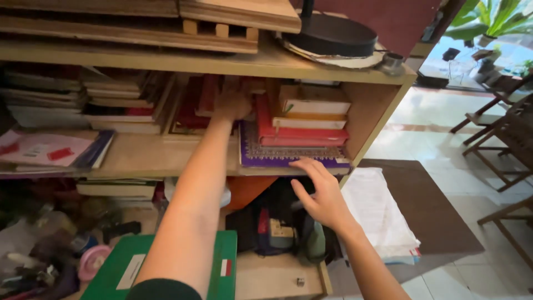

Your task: Organizing books and folders on a shelf.

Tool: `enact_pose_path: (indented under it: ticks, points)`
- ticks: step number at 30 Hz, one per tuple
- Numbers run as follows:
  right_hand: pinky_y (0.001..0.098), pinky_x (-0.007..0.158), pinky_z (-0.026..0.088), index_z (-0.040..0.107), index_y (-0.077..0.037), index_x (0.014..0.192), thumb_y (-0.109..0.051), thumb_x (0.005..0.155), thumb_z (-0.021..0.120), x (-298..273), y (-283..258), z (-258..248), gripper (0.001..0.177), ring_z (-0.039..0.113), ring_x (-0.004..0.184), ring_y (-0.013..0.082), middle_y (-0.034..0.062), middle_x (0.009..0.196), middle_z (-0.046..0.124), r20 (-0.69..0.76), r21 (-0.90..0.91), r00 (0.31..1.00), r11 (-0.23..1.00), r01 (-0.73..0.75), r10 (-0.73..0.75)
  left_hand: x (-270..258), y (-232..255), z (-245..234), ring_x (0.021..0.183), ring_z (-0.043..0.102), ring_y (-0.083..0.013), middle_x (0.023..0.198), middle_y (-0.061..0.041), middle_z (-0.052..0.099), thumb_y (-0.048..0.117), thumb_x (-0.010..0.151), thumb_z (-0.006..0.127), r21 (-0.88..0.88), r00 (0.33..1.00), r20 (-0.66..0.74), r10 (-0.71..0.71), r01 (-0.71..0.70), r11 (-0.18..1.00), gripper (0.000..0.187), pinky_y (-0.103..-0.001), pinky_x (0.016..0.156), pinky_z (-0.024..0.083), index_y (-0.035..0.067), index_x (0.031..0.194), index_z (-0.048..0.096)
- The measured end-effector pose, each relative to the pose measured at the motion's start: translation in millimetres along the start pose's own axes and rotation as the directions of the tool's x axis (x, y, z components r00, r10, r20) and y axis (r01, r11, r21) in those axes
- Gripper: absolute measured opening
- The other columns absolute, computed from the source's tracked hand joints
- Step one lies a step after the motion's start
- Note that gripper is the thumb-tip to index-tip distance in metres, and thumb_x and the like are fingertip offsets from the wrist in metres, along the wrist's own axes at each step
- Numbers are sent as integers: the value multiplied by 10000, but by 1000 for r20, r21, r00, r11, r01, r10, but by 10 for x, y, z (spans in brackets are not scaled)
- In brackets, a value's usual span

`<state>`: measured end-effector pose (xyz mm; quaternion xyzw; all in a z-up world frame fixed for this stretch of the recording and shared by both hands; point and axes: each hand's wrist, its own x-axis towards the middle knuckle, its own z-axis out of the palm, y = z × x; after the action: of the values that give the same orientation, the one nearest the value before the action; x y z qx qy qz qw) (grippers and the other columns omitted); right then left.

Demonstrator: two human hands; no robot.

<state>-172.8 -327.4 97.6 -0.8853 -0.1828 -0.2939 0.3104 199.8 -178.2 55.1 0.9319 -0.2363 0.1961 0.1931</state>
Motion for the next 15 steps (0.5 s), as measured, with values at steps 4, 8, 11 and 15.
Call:
enact_pose_path:
  ticks: [4, 8, 11, 15]
  points:
    - [427, 1075, 466, 643, -33, 1252, -128, 901, 691, -23, 104, 36, 367, 579, 1283, 387, 189, 1298, 637, 10, -49, 1000, 998, 27, -27, -257, -89, -129, 1494, 193, -512, 1681, -122, 225, 556, 968, 434, 11, 995, 82, -64, 63, 998, 808, -683, 1195, 92, 181, 1635, 176]
    - [457, 1123, 415, 614, -62, 1299, -159, 880, 704, -37, 173, 127, 440, 516, 1332, 383, 177, 1361, 579, 29, -167, 998, 984, 58, -54, -1001, -22, -840, 1497, 49, -566, 1695, -201, 36, 697, 925, 478, 92, 921, 114, -372, 363, 927, 952, -752, 1120, 4, 207, 1635, 75]
    - [534, 1147, 335, 542, -89, 1397, -248, 858, 717, -9, 129, 234, 588, 437, 1368, 415, 195, 1417, 511, 72, -337, 990, 932, 136, -119, -1339, 29, -1112, 1498, 1, -561, 1693, -200, -16, 734, 898, 489, 123, 861, 216, -460, 444, 888, 1008, -779, 1114, -43, 245, 1643, 19]
    - [647, 1144, 204, 419, -90, 1509, -372, 777, 734, -24, 31, 423, 844, 287, 1409, 510, 291, 1491, 389, 72, -534, 981, 823, 192, -181, -1351, -376, -675, 1511, -13, -569, 1716, -124, 34, 658, 906, 498, 45, 937, 158, -313, 310, 950, 971, -701, 1194, -24, 254, 1661, 42]
